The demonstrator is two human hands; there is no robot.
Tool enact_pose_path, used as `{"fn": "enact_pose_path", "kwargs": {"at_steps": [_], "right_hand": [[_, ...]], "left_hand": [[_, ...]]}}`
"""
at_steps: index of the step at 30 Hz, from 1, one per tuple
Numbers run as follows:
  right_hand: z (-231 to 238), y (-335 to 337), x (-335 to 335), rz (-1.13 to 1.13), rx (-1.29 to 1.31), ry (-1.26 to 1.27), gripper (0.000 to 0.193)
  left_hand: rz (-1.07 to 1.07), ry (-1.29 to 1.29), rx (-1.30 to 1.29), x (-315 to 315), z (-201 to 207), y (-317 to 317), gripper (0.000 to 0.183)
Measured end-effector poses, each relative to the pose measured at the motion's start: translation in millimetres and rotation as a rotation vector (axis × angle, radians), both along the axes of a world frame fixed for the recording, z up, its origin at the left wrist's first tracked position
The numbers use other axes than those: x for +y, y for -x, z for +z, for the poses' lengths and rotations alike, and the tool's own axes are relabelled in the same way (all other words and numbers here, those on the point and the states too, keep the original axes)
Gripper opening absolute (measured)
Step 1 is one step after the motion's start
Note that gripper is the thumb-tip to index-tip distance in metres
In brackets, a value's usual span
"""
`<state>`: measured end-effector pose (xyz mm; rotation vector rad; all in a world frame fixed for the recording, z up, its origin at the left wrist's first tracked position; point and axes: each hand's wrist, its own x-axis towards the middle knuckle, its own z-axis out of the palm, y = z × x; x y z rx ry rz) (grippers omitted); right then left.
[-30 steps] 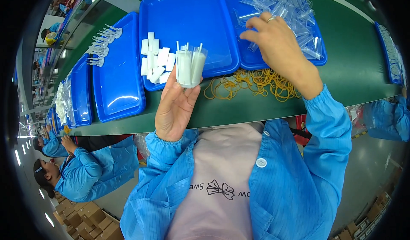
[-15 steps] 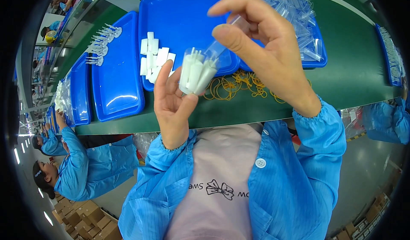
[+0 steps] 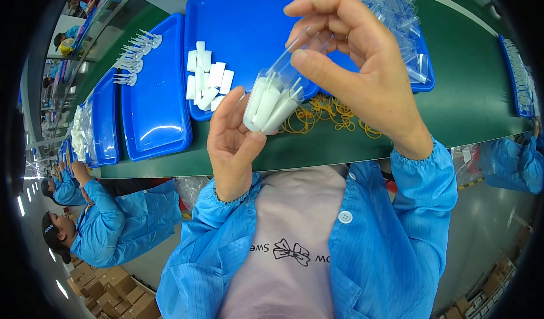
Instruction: The person assembles white plastic components into a cylindrical holder by hand, then secures the assembly with a rubber band.
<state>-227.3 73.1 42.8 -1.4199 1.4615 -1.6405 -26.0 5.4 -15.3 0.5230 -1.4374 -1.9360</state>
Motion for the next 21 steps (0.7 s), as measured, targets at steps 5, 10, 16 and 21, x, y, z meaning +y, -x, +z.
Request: {"fn": "enact_pose_path", "kwargs": {"at_steps": [5, 10, 16, 21], "right_hand": [[5.4, 2.1, 3.3, -0.079, 0.024, 0.011, 0.040], [-3.0, -3.7, 0.3, 0.022, 0.005, -0.086, 0.039], [-12.0, -9.4, 1.2, 0.013, -0.200, -0.084, 0.032], [-15.5, -6.0, 3.5, 0.047, -0.251, -0.090, 0.033]], "left_hand": [[0.002, 0.003, 0.007, -0.8, -1.2, -1.9, 0.065], [0.001, 0.155, 0.065, -2.0, -4.6, 0.1, 0.056], [0.120, 0.463, -0.121, -1.1, 1.9, -2.4, 0.050], [0.155, 0.701, -0.177, -4.4, 8.4, -1.3, 0.050]]}}
